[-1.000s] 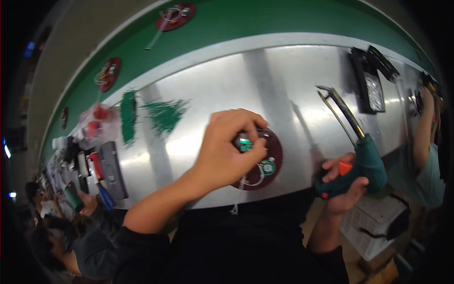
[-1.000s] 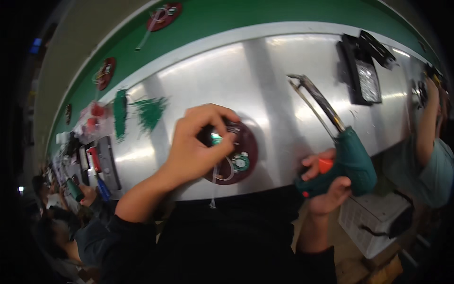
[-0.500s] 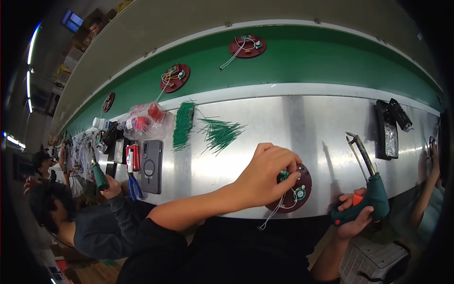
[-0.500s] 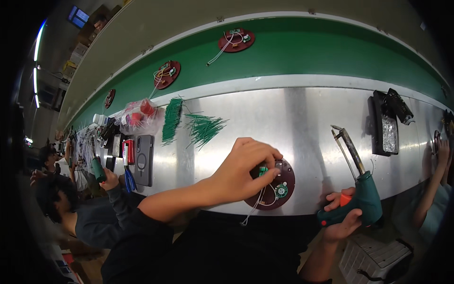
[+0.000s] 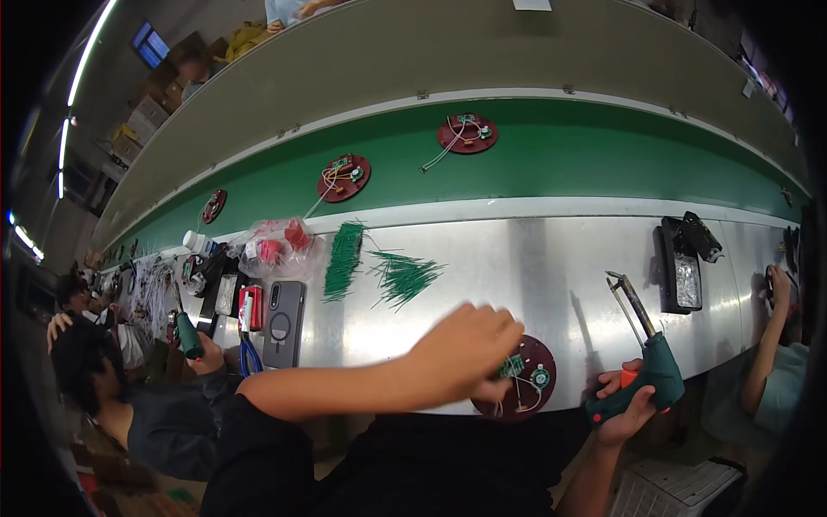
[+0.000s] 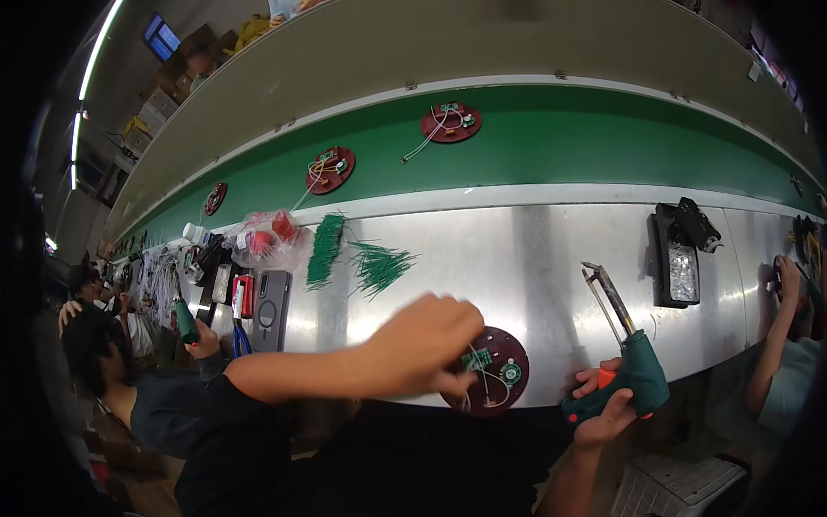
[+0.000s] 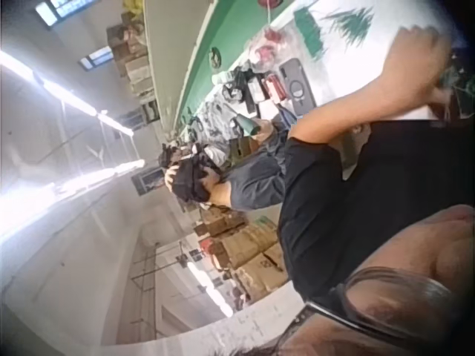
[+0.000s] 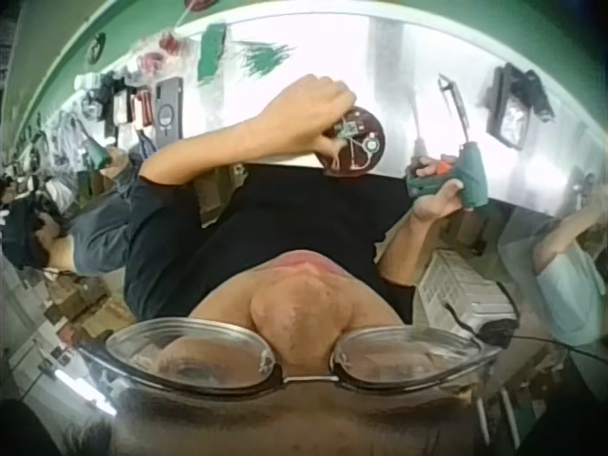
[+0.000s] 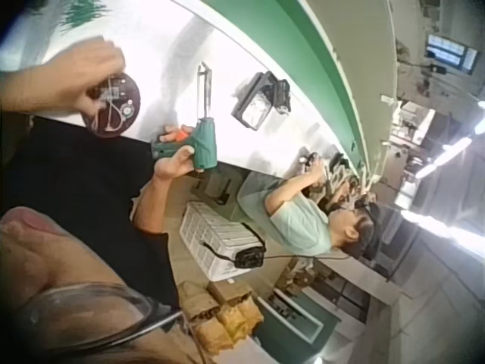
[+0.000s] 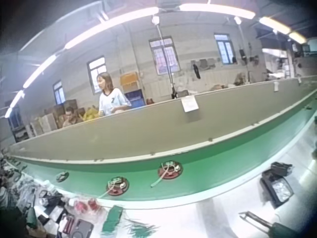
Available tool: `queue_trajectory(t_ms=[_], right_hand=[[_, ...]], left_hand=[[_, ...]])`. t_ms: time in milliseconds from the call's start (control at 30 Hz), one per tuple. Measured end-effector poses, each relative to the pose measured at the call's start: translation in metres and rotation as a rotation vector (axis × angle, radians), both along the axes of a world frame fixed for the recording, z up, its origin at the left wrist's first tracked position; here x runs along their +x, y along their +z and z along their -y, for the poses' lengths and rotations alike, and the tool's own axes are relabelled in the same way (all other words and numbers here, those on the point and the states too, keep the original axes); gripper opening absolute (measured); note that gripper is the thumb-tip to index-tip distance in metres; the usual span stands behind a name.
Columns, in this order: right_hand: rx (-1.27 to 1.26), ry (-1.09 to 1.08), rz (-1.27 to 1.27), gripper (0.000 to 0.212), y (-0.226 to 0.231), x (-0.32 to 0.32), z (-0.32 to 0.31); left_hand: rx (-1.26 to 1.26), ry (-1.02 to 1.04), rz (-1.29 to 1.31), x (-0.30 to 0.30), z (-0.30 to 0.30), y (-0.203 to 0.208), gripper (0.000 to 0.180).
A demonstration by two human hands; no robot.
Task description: The person retrieves circular bases from a conveyor belt, solders wires onto their circuit boards using a soldering gun, and places the finished bases back onto the conveyor belt.
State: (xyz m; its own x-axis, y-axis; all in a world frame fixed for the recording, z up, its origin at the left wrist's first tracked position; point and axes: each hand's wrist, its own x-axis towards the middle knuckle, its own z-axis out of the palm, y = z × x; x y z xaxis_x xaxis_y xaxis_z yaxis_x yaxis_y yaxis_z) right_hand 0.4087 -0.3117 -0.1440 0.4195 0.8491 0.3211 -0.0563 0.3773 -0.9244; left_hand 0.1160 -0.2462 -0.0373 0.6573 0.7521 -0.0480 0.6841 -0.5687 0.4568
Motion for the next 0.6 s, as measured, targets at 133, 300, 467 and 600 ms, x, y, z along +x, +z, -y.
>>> queue_trajectory(t_ms=[133, 300, 467, 600], right_hand=[[0.030, 0.051, -0.009, 0.061, -0.003, 0.003, 0.001], [0.060, 0.085, -0.016, 0.060, -0.006, 0.002, 0.002], [0.067, 0.117, -0.017, 0.059, -0.006, 0.004, 0.001], [0.073, 0.115, -0.008, 0.059, -0.007, 0.003, 0.001]], left_hand=[[0.192, 0.080, 0.029, -0.021, -0.031, -0.004, 0.059], [0.223, -0.154, 0.037, 0.000, 0.004, -0.015, 0.099], [0.144, -0.124, -0.065, -0.004, -0.011, -0.019, 0.097], [0.312, 0.114, -0.238, -0.037, -0.074, 0.009, 0.100]])
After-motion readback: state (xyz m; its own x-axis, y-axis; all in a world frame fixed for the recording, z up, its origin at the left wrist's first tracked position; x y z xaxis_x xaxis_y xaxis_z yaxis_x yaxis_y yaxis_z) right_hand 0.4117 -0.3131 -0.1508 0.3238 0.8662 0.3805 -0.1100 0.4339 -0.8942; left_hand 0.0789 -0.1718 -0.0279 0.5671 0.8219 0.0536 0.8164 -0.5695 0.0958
